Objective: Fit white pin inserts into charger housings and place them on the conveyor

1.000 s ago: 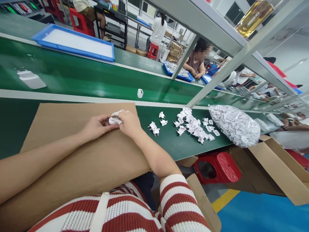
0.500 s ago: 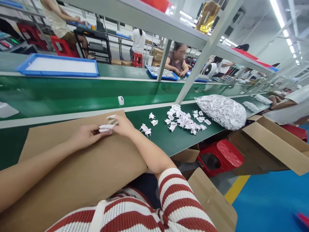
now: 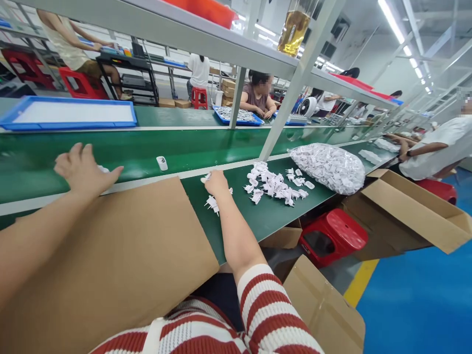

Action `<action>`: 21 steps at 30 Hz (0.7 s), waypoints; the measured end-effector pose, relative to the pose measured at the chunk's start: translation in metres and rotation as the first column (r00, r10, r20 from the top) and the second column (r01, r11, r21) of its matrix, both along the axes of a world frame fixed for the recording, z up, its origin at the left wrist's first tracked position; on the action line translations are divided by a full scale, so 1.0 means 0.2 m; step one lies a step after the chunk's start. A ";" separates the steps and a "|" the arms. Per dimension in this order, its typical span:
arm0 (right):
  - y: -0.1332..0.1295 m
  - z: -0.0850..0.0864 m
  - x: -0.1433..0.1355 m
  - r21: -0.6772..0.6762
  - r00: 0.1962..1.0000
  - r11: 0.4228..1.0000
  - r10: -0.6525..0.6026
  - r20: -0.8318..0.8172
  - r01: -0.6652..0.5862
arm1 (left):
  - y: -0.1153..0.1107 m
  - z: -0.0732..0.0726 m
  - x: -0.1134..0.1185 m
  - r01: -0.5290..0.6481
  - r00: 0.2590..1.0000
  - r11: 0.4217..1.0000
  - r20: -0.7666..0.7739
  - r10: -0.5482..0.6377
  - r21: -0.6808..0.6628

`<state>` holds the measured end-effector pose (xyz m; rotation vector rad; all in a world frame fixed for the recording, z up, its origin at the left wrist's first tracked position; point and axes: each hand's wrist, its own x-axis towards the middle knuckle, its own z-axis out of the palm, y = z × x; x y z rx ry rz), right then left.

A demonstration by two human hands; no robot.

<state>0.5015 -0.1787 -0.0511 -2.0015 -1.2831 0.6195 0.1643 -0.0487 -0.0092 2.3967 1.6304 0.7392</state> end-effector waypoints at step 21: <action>-0.01 -0.08 -0.31 0.170 0.837 0.831 0.544 -0.058 -0.529 | -0.34 -0.12 0.27 0.271 0.958 0.952 -0.057 -0.281 -0.143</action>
